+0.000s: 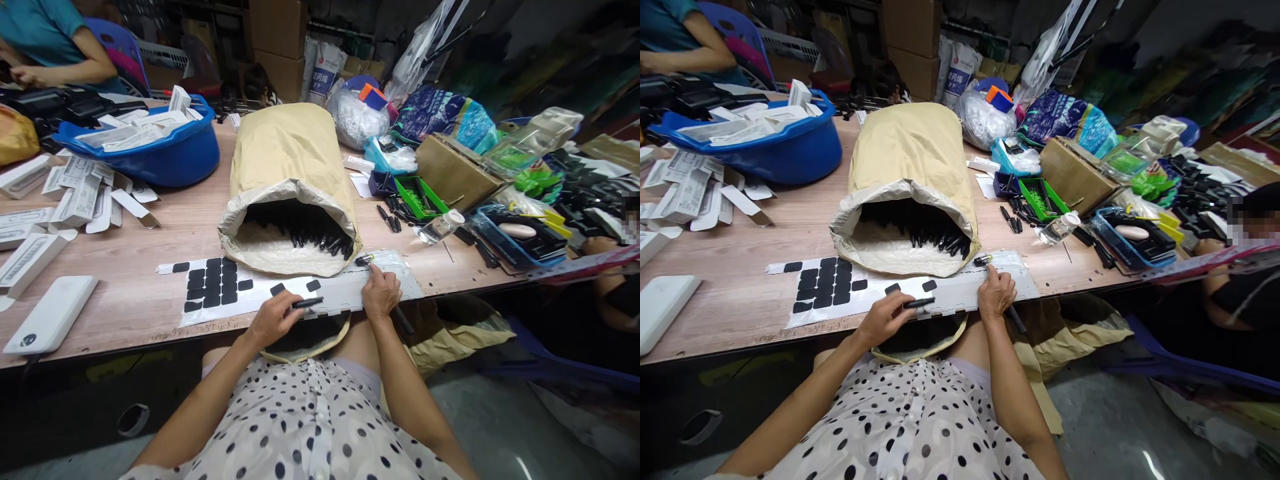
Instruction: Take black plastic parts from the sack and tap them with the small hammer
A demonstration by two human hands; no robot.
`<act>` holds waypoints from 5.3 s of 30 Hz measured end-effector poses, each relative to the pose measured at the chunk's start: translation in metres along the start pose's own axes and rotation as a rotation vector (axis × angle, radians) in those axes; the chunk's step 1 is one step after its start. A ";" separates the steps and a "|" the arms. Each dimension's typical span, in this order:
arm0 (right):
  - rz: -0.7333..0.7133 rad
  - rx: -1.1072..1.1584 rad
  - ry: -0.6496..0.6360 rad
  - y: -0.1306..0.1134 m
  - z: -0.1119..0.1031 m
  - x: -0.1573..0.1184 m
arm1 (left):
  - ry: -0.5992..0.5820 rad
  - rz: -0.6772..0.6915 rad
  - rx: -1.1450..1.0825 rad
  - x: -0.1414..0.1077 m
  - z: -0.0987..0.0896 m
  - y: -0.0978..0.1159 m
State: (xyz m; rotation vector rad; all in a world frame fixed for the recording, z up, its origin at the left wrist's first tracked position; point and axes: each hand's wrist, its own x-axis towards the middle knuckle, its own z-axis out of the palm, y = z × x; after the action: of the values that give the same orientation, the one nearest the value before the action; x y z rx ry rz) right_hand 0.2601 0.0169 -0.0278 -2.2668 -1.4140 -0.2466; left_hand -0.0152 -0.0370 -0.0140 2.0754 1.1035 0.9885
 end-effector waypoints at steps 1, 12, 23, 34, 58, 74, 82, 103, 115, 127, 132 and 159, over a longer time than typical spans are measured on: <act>0.004 0.002 -0.003 -0.001 -0.001 0.000 | -0.059 0.016 -0.013 -0.009 0.003 0.006; 0.001 0.040 -0.003 -0.002 -0.002 0.000 | -0.550 -0.771 0.400 -0.049 0.030 0.003; -0.018 0.026 0.052 0.003 0.001 0.001 | -0.347 -0.477 -0.095 0.015 0.011 0.039; -0.013 0.013 0.063 0.003 0.001 -0.002 | 0.307 -0.822 0.337 0.168 -0.007 -0.030; -0.013 0.099 0.010 0.010 -0.015 0.001 | 0.076 -0.233 0.162 0.022 0.003 -0.008; -0.568 0.606 -0.339 -0.055 -0.061 -0.079 | 0.106 -0.327 0.038 0.026 0.004 -0.007; -0.715 0.490 -0.231 -0.057 -0.059 -0.087 | 0.121 -0.364 0.035 0.029 0.008 -0.008; -0.434 0.247 0.023 -0.025 -0.042 -0.027 | 0.094 -0.390 0.059 0.033 0.007 -0.005; -0.426 0.167 0.086 -0.002 0.006 -0.019 | 0.106 -0.261 0.082 0.030 0.003 -0.006; -0.414 0.156 0.066 -0.005 0.006 -0.020 | -0.338 -0.475 0.100 -0.044 0.028 0.019; -0.401 0.171 0.053 -0.007 0.006 -0.021 | -0.434 -0.654 0.212 -0.050 0.035 0.006; -0.393 0.204 0.058 -0.010 0.007 -0.024 | 0.216 -0.555 0.363 0.127 -0.003 -0.023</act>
State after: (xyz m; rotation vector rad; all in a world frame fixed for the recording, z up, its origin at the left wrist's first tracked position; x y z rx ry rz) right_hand 0.2396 0.0044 -0.0399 -1.7945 -1.7595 -0.2740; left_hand 0.0209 0.0844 0.0126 1.7732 1.9573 0.7803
